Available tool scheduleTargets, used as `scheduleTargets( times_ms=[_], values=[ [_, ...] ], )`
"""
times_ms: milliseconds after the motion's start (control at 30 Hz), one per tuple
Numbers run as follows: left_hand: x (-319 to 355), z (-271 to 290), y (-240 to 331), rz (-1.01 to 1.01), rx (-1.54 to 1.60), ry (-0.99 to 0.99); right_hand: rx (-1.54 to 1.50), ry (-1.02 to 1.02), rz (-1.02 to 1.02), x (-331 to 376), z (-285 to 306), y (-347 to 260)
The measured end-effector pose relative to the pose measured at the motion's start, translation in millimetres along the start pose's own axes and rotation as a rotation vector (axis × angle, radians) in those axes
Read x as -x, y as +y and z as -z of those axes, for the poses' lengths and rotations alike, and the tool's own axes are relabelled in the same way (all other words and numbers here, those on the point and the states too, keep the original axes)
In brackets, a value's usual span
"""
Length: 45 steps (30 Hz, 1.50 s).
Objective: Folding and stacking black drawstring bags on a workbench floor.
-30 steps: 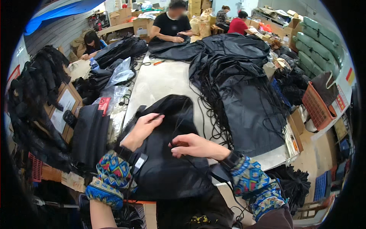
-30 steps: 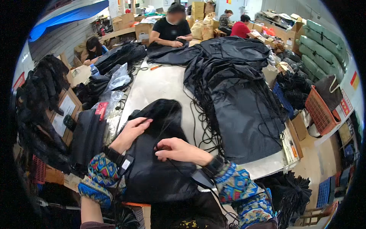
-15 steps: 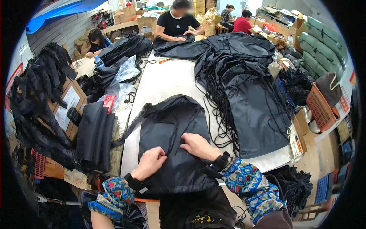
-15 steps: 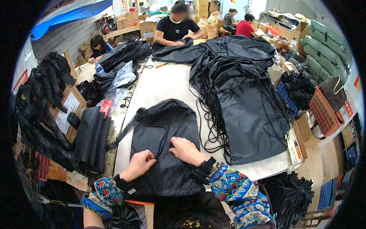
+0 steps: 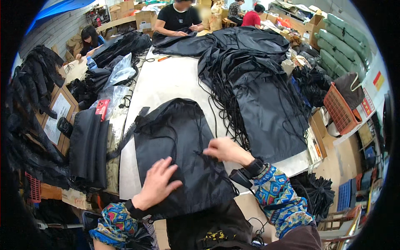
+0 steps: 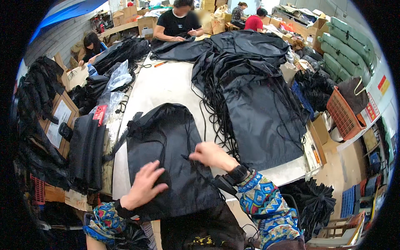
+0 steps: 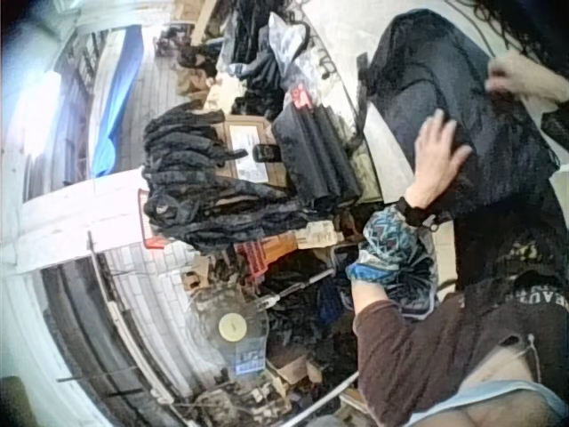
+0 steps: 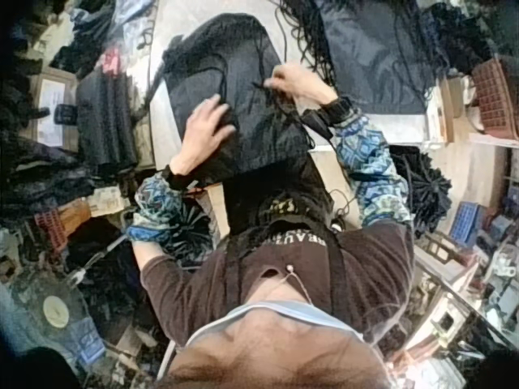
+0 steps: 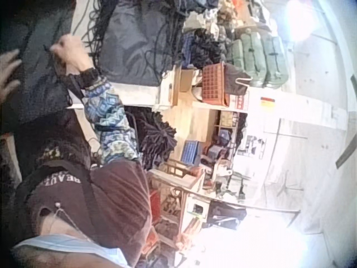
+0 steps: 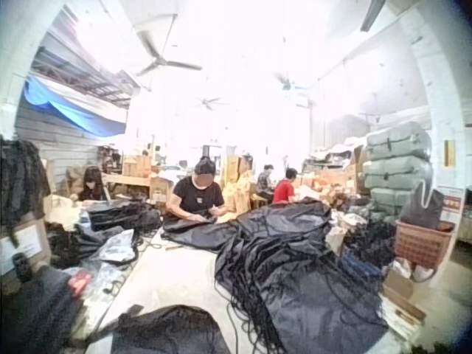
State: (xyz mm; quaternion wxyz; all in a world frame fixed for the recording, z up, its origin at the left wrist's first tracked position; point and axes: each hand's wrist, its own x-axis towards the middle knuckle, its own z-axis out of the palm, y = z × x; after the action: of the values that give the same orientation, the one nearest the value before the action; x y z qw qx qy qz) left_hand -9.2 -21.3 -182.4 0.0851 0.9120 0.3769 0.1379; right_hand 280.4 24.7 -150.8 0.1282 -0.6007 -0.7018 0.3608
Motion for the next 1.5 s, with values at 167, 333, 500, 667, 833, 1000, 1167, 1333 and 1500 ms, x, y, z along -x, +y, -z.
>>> scheduleTargets(
  times_ms=[167, 333, 500, 667, 833, 1000, 1167, 1333, 1500],
  values=[
    [-17.2, 2.6, -85.8, 0.672, 0.358, 0.566, -0.34, 0.545, -0.015, -56.7, -0.9, 36.6],
    [-30.6, 13.8, -130.9, 0.984, 1.023, 0.35, -0.612, 0.267, -0.201, -86.9, 6.3, 37.0],
    [-21.2, 4.0, -133.6, 0.961, 1.36, 0.353, -0.916, 0.272, -0.145, -80.3, -0.7, 53.6],
    [-7.0, 8.2, -132.9, 0.798, 0.841, 0.541, -0.748, 0.325, 0.069, -82.0, -3.5, 65.8],
    [-56.4, 60.2, -34.6, 0.093, 0.34, 0.365, -0.578, 0.428, 0.052, -75.8, -4.1, 74.0],
    [-94.2, 43.6, -44.4, 0.165, 0.364, 0.42, -0.14, 0.9, 0.121, -49.6, -13.0, 44.7],
    [-95.5, 55.0, -49.3, 0.238, 0.446, 0.343, 0.421, 0.46, 0.319, 24.4, -35.9, 6.6],
    [-88.8, 54.0, -39.1, -0.11, 0.565, 0.125, 0.597, 0.245, 0.64, 28.0, -69.7, -11.3],
    [-49.6, 22.2, -32.5, -0.242, 0.439, -0.032, 0.514, 0.134, 0.719, 30.4, -66.9, -10.9]
  ],
)
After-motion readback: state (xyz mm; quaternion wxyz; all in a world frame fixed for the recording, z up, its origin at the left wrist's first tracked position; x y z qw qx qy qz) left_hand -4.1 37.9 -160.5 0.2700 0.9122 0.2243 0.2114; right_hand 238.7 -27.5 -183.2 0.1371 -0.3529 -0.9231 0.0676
